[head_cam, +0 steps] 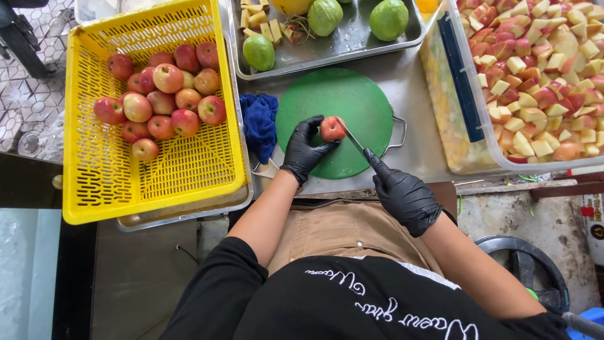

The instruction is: The person is cutting red apples into slices and then into smaller chunks on a green cutting board.

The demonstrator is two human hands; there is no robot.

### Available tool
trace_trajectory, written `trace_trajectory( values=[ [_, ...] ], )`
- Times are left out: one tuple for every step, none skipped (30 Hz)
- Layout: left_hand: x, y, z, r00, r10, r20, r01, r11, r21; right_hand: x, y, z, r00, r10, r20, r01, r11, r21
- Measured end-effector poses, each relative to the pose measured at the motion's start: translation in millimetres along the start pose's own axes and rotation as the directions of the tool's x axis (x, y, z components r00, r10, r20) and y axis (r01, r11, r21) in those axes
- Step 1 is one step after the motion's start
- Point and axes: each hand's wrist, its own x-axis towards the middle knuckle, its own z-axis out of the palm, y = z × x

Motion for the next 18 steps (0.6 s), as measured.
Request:
trace_trajectory(
  values=[
    [0.2,1.3,1.0,1.0,0.0,-0.006,0.0,1.0,-0.002,1.8,-0.2,-1.1,1.0,-0.004,0.002,0.004,1.0,-0.004],
    [0.2,2.5,1.0,1.0,0.009,-0.007,-0.008,0.998,0.07,3.9,-0.9,-1.6,0.999,0.014,0.038,-0.013,0.999,-0.038],
    [0.3,3.8,1.1,1.0,0.017,-0.008,-0.016,0.99,0.142,6.1,-1.5,-2.3,0.997,0.034,0.073,-0.028,0.997,-0.073],
    [0.7,8.0,-0.9,1.0,0.016,-0.012,-0.014,0.989,0.145,8.4,-5.2,-4.2,0.997,0.029,0.075,-0.023,0.997,-0.072],
    [1.4,12.0,-2.3,0.999,0.03,-0.025,-0.026,0.989,0.147,10.9,-8.4,-6.3,0.994,0.051,0.097,-0.043,0.996,-0.084],
    [1.0,15.8,-1.7,0.999,0.041,-0.032,-0.036,0.988,0.147,11.2,-10.7,-8.2,0.99,0.08,0.118,-0.069,0.993,-0.096],
    [2.1,16.4,-2.8,0.999,0.039,-0.031,-0.034,0.989,0.147,16.4,-10.3,-6.5,0.989,0.082,0.12,-0.071,0.993,-0.095],
    [0.7,17.0,-1.8,0.999,0.028,-0.021,-0.024,0.984,0.176,19.0,-8.9,-4.6,0.989,0.087,0.124,-0.074,0.992,-0.106],
    [-0.9,17.8,-0.5,1.0,0.016,-0.011,-0.014,0.979,0.205,21.1,-7.4,-2.7,0.988,0.091,0.127,-0.076,0.99,-0.117],
    [-1.5,14.4,0.6,1.0,0.014,-0.008,-0.012,0.979,0.204,26.2,-12.3,-2.3,0.987,0.095,0.128,-0.08,0.99,-0.116],
    [-2.4,11.6,1.6,0.999,0.017,-0.03,-0.011,0.983,0.183,30.9,-17.4,-2.2,0.987,0.095,0.126,-0.079,0.989,-0.126],
    [0.3,9.2,2.2,0.998,0.025,-0.053,-0.016,0.986,0.163,37.9,-22.6,-3.3,0.989,0.092,0.118,-0.075,0.988,-0.136],
    [-0.3,8.3,2.5,0.998,0.029,-0.051,-0.021,0.986,0.163,43.6,-22.8,-0.1,0.989,0.093,0.114,-0.077,0.988,-0.136],
    [0.1,7.7,1.9,0.998,0.046,-0.052,-0.035,0.981,0.191,50.4,-23.6,2.6,0.989,0.096,0.116,-0.081,0.989,-0.128],
    [0.3,7.1,1.4,0.997,0.062,-0.053,-0.05,0.975,0.218,57.1,-24.4,5.4,0.988,0.098,0.118,-0.084,0.989,-0.12],
    [0.9,8.4,1.5,0.996,0.065,-0.053,-0.052,0.975,0.217,65.3,-15.0,18.9,0.988,0.098,0.115,-0.084,0.989,-0.121],
    [1.2,9.6,1.8,0.996,0.06,-0.059,-0.047,0.978,0.201,73.3,-5.3,32.5,0.992,0.075,0.1,-0.066,0.993,-0.099],
    [-1.3,10.8,2.9,0.997,0.05,-0.062,-0.038,0.982,0.185,78.8,4.5,47.0,0.995,0.056,0.088,-0.05,0.996,-0.076]
  ],
)
